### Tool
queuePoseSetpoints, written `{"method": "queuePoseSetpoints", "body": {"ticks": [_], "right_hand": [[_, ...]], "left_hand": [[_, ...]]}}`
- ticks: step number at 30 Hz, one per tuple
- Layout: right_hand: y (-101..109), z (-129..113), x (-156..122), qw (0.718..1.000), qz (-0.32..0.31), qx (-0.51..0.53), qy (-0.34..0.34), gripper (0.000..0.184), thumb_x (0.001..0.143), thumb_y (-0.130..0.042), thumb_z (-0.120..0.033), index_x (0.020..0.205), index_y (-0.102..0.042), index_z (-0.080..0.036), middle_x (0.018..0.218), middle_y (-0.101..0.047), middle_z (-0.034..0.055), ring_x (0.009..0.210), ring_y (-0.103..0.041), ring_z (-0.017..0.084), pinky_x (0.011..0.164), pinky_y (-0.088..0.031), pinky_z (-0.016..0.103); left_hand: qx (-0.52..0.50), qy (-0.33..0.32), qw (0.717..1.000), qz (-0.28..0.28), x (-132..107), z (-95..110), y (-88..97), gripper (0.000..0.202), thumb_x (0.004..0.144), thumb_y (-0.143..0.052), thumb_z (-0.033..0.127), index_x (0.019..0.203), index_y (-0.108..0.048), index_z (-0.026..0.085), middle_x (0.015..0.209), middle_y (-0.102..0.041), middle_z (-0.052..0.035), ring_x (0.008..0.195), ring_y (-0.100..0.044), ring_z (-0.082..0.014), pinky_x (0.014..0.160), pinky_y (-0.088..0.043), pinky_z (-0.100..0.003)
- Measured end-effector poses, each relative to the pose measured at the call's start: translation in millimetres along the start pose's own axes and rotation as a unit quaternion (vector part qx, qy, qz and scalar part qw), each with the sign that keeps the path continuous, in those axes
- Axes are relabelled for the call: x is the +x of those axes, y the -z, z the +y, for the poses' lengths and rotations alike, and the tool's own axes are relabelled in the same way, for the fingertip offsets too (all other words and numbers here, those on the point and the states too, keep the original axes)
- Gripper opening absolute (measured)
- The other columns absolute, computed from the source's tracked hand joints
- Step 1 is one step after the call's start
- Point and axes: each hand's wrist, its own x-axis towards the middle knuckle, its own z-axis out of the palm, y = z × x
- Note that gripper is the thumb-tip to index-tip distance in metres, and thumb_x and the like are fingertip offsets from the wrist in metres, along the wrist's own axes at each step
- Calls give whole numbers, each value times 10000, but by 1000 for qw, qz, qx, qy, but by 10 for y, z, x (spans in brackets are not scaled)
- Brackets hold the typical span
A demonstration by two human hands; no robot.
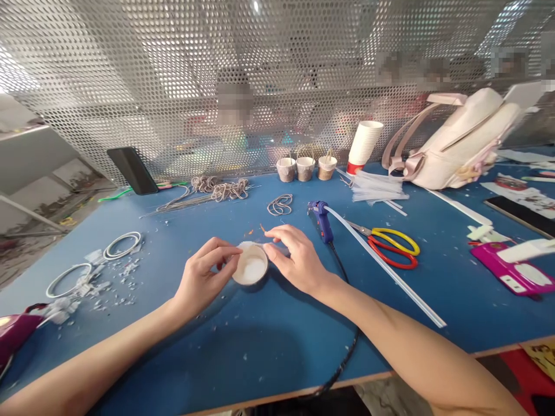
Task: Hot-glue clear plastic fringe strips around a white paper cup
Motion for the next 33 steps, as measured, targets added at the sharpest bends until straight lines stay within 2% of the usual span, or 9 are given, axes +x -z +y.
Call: {"method": "queuePoseSetpoints", "body": {"ticks": [6, 10, 14, 17, 21, 25, 29, 33], "right_hand": [[36, 77, 19, 1000, 5, 2, -23, 131, 937, -484, -262, 990, -588, -202, 966, -636, 62, 815, -614, 161, 784, -525, 334], [58, 82, 21, 1000, 14, -10, 10, 131, 938, -480, -232, 1002, -585, -185, 967, -627, 74, 791, -612, 154, 768, -529, 326], [91, 48, 44, 998, 13, -30, 45, 144, 944, -460, -236, 1026, -570, -189, 993, -616, 85, 787, -609, 154, 783, -525, 344], [105, 39, 49, 996, 0, -49, 69, 159, 944, -454, -248, 1044, -564, -192, 975, -624, 83, 789, -610, 157, 783, -525, 344], [173, 96, -47, 994, -23, -76, 72, 156, 937, -464, -256, 1019, -582, -195, 906, -649, 69, 779, -621, 165, 763, -529, 335], [403, 215, -250, 993, -25, -109, 34, 138, 914, -498, -272, 931, -616, -202, 845, -670, 57, 752, -629, 177, 755, -518, 344], [689, 427, -367, 987, 19, -150, -56, 167, 888, -510, -330, 841, -609, -203, 771, -646, 55, 707, -609, 193, 725, -499, 369], [790, 743, -273, 970, 72, -163, -168, 285, 814, -561, -436, 945, -580, -183, 903, -636, 91, 806, -605, 234, 698, -492, 393]], "left_hand": [[-8, 55, 998, -23, 29, -19, 52, 183, 822, -574, 264, 976, -630, 184, 841, -594, -24, 589, -502, -98, 560, -454, -239], [-52, 157, 985, -37, 33, -61, 40, 249, 808, -566, 302, 1028, -591, 190, 721, -548, 18, 598, -510, -120, 587, -452, -261], [-148, 244, 958, -30, 60, -100, 16, 268, 805, -552, 357, 1014, -563, 189, 679, -530, 38, 575, -514, -126, 562, -431, -262], [-248, 289, 925, -3, 94, -108, 1, 274, 798, -548, 386, 981, -547, 182, 689, -552, 38, 563, -532, -124, 563, -456, -268], [-337, 324, 883, 38, 126, -147, -16, 194, 766, -572, 301, 912, -493, 201, 663, -591, 48, 554, -549, -113, 563, -477, -252], [-353, 331, 873, 58, 136, -233, -48, 168, 751, -579, 283, 796, -432, 214, 610, -582, 61, 553, -561, -105, 555, -471, -224], [-359, 339, 867, 66, 132, -284, -100, 164, 728, -593, 297, 824, -500, 203, 633, -578, 51, 571, -563, -107, 563, -472, -227], [-361, 352, 862, 54, 112, -270, -147, 134, 719, -580, 302, 756, -579, 174, 649, -579, 23, 602, -553, -116, 593, -471, -234]]}}
